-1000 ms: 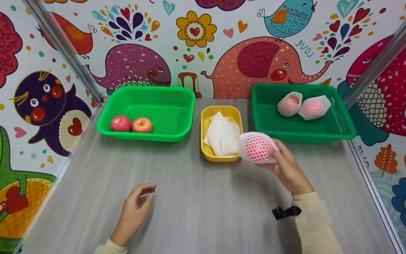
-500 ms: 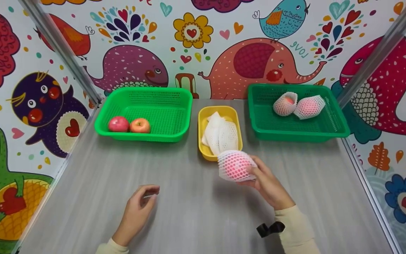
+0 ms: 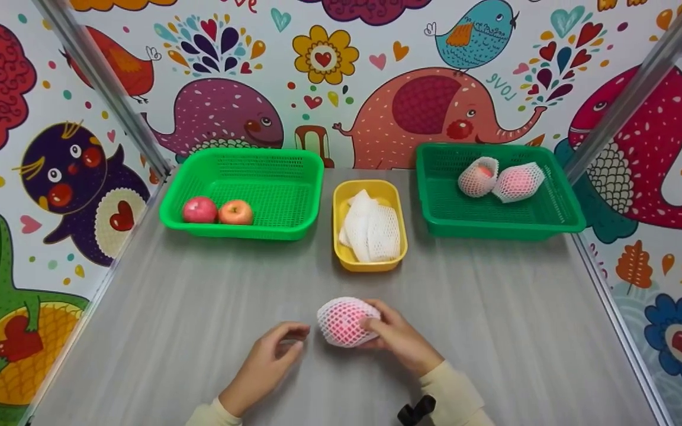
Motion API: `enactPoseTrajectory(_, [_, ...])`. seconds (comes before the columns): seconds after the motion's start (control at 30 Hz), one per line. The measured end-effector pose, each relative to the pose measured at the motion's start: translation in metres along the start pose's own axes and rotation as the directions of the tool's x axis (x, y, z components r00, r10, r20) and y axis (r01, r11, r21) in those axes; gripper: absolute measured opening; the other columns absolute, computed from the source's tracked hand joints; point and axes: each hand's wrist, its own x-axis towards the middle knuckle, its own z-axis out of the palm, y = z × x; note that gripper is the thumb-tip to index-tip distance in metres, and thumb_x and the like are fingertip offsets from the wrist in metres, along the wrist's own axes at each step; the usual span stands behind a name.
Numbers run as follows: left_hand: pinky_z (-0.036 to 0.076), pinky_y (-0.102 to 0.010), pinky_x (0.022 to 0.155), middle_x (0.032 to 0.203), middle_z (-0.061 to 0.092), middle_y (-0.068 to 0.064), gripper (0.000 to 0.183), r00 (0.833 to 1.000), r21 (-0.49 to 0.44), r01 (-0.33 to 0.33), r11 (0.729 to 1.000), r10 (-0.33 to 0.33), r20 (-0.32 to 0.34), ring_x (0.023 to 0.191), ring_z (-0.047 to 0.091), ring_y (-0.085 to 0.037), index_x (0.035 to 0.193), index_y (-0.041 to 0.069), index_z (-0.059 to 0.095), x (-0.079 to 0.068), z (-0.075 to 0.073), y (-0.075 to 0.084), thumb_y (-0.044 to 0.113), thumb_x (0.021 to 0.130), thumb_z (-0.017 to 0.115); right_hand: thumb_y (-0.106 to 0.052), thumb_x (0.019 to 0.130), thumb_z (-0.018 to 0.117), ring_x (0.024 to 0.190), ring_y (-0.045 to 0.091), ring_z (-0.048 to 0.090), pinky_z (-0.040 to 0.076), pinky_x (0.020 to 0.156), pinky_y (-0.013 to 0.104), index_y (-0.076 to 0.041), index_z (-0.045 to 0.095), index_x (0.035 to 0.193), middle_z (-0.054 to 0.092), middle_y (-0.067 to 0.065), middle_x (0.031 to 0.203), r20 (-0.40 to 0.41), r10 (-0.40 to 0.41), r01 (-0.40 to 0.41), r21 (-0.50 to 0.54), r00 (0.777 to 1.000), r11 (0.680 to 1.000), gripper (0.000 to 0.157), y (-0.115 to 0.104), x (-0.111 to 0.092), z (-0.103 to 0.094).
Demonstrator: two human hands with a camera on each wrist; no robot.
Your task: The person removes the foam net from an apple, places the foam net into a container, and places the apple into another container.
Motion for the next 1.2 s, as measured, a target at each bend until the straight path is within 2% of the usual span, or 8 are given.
enactPoseTrajectory(0.13, [0.055,-0.033,0.103,0.136,0.066,-0.002,0.030,0.996,-0.014,0.034,0.999,-0.033,0.085,0.127,0.065,-0.023,0.137,0.013,0.069,0.002,0.009,0.000,0.010,0.108,0.066,-0.018,0.113,0.056,0.118,0.027,0.066,0.059,0.098,0.048,0.006,0.037,0.160,0.054,0.020,0.144,-0.009,0.019,-0.020,-0.076,1.000,0.997,0.056,0.007,0.003,0.004])
enactPoseTrajectory(0.23, [0.054,-0.032,0.103,0.140,0.065,0.001,0.032,0.992,-0.022,0.047,0.999,-0.044,0.118,0.130,0.063,-0.022,0.140,0.016,0.068,0.005,0.014,0.001,0.010,0.108,0.067,-0.023,0.114,0.058,0.118,0.026,0.066,0.060,0.096,0.047,0.005,0.039,0.160,0.055,0.019,0.144,-0.035,0.023,-0.027,-0.133,0.999,0.991,0.057,0.010,0.004,0.004])
enactPoseTrajectory(0.5, [0.056,-0.029,0.099,0.138,0.066,0.005,0.030,0.990,-0.052,0.050,0.997,-0.042,0.135,0.133,0.062,-0.023,0.137,0.020,0.069,0.011,0.019,0.005,0.011,0.108,0.067,-0.031,0.113,0.061,0.130,0.030,0.056,0.054,0.097,0.038,-0.001,0.047,0.160,0.050,0.023,0.156,-0.139,-0.035,-0.010,-0.310,0.990,0.951,0.058,0.007,0.000,0.002])
enactPoseTrajectory(0.7, [0.056,-0.029,0.099,0.136,0.066,0.007,0.027,0.990,-0.108,0.047,0.993,-0.032,0.134,0.131,0.062,-0.018,0.135,0.020,0.069,0.015,0.023,0.009,0.013,0.109,0.067,-0.024,0.113,0.062,0.140,0.034,0.052,0.052,0.102,0.033,-0.002,0.052,0.158,0.046,0.023,0.162,-0.222,-0.125,0.034,-0.374,0.967,0.927,0.052,0.008,-0.003,-0.003])
enactPoseTrajectory(0.87, [0.057,-0.030,0.097,0.133,0.067,0.003,0.030,0.990,-0.176,0.043,0.984,-0.018,0.140,0.122,0.068,-0.015,0.139,0.016,0.066,0.023,0.027,0.014,0.010,0.109,0.064,-0.026,0.112,0.065,0.126,0.031,0.062,0.059,0.095,0.039,-0.003,0.045,0.163,0.045,0.027,0.160,-0.192,-0.094,0.030,-0.312,0.977,0.950,0.060,0.011,-0.005,-0.006])
enactPoseTrajectory(1.0, [0.060,-0.032,0.089,0.138,0.064,-0.004,0.045,0.992,-0.207,0.016,0.978,0.011,0.125,0.104,0.075,-0.017,0.147,0.016,0.060,0.029,0.029,0.017,-0.004,0.107,0.058,-0.026,0.106,0.075,0.129,0.036,0.061,0.060,0.094,0.044,-0.005,0.035,0.168,0.039,0.030,0.163,-0.143,-0.069,0.021,-0.316,0.987,0.948,0.077,0.013,-0.006,-0.006])
enactPoseTrajectory(1.1, [0.062,-0.033,0.082,0.143,0.060,-0.007,0.055,0.993,-0.202,-0.009,0.979,0.032,0.113,0.092,0.077,-0.019,0.149,0.017,0.059,0.032,0.031,0.018,-0.013,0.103,0.054,-0.023,0.103,0.079,0.130,0.038,0.060,0.060,0.092,0.043,-0.006,0.034,0.169,0.036,0.030,0.165,-0.111,-0.081,0.038,-0.340,0.991,0.940,0.082,0.016,-0.005,-0.006])
enactPoseTrajectory(1.2, [0.062,-0.032,0.076,0.140,0.059,-0.007,0.056,0.994,-0.153,-0.031,0.988,0.047,0.099,0.085,0.075,-0.018,0.148,0.018,0.060,0.034,0.035,0.018,-0.014,0.103,0.055,-0.020,0.102,0.080,0.127,0.037,0.062,0.060,0.089,0.040,-0.005,0.037,0.168,0.040,0.030,0.163,-0.086,-0.090,0.054,-0.352,0.992,0.935,0.080,0.020,-0.005,-0.007])
